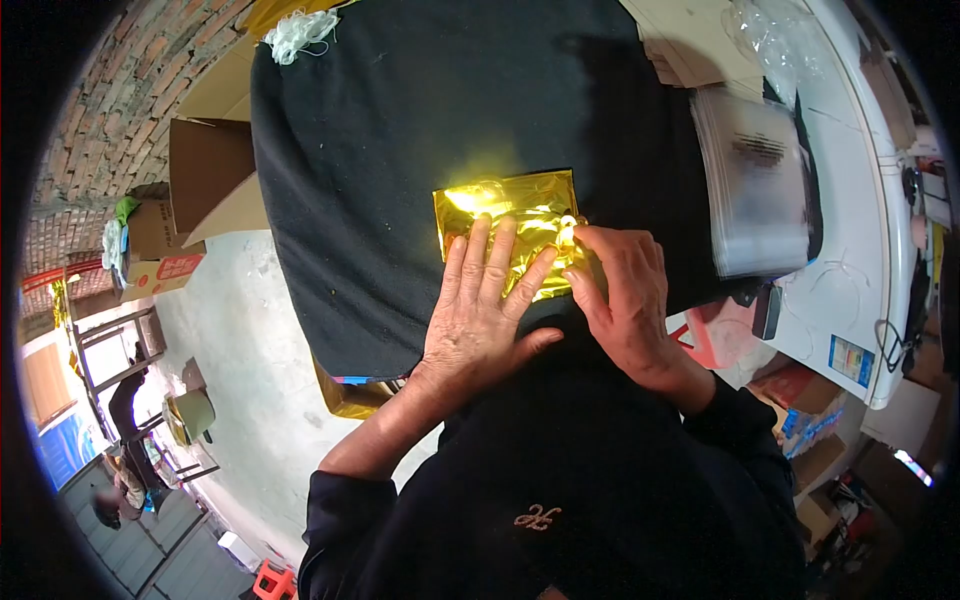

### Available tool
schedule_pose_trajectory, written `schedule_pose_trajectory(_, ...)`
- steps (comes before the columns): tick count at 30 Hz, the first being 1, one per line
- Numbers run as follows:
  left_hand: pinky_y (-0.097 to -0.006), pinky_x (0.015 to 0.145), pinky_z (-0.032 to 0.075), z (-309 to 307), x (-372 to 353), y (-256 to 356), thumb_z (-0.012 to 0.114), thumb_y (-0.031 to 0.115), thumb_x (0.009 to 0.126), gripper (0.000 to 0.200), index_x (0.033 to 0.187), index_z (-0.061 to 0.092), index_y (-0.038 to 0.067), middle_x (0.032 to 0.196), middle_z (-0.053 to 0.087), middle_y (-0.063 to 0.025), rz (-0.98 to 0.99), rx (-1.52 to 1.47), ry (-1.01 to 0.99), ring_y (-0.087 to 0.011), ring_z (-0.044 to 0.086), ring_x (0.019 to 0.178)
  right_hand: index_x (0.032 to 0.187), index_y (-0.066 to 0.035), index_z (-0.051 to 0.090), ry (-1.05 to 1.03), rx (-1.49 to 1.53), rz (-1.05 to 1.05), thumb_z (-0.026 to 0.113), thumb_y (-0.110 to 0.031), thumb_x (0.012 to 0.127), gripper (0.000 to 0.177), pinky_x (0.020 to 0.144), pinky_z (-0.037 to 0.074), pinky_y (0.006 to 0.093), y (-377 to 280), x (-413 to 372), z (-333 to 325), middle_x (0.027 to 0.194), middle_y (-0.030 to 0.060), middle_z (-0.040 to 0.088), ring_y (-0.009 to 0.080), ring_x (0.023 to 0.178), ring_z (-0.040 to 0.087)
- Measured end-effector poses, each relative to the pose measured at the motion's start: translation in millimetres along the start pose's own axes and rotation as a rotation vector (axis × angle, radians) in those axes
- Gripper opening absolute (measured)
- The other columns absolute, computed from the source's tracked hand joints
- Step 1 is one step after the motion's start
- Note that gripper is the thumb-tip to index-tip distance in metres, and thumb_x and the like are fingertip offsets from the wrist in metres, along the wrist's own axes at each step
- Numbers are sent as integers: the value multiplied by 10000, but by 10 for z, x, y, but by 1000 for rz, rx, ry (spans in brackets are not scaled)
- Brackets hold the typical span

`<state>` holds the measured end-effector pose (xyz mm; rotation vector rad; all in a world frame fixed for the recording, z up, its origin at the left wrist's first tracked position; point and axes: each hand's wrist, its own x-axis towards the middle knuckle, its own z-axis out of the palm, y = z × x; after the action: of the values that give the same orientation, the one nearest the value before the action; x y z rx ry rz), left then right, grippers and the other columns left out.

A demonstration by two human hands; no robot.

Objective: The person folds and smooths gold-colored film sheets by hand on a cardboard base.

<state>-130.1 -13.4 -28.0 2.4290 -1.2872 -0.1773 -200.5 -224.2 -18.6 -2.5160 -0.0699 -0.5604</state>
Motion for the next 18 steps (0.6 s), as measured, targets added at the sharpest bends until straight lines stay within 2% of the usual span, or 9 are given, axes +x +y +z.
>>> schedule_pose_trajectory(7,-649,1296,198,21,-4,-14,818,636,797,1104,1697,344,206,1741,207,-312,13,-1,11,-533,196,1609,1387,-96,610,-34,44,82,743,-149,951,459,888,461,472,5,-11,60,1163,95,632,297,1028,604)
schedule_pose_trajectory(10,-651,1294,202,15,-1,-13,820,638,793,1114,1699,337,207,1738,213,-313,14,-1,14,-535,201,1607,1336,-58,631,28,-38,34,752,-104,925,431,908,480,471,0,53,25,1144,125,676,335,1013,621)
schedule_pose_trajectory(13,-652,1292,210,10,3,-9,822,638,789,1115,1697,341,206,1735,221,-314,16,-3,21,-535,209,1604,1376,-118,634,32,-99,10,758,-180,947,451,854,446,464,7,39,32,1156,79,628,283,1026,601)
schedule_pose_trajectory(18,-647,1291,220,24,0,-12,826,641,784,1106,1687,358,208,1734,225,-314,19,6,36,-533,222,1601,1383,-154,656,-22,-249,-46,808,-246,912,503,829,433,445,-56,27,40,1161,60,627,257,1028,595)
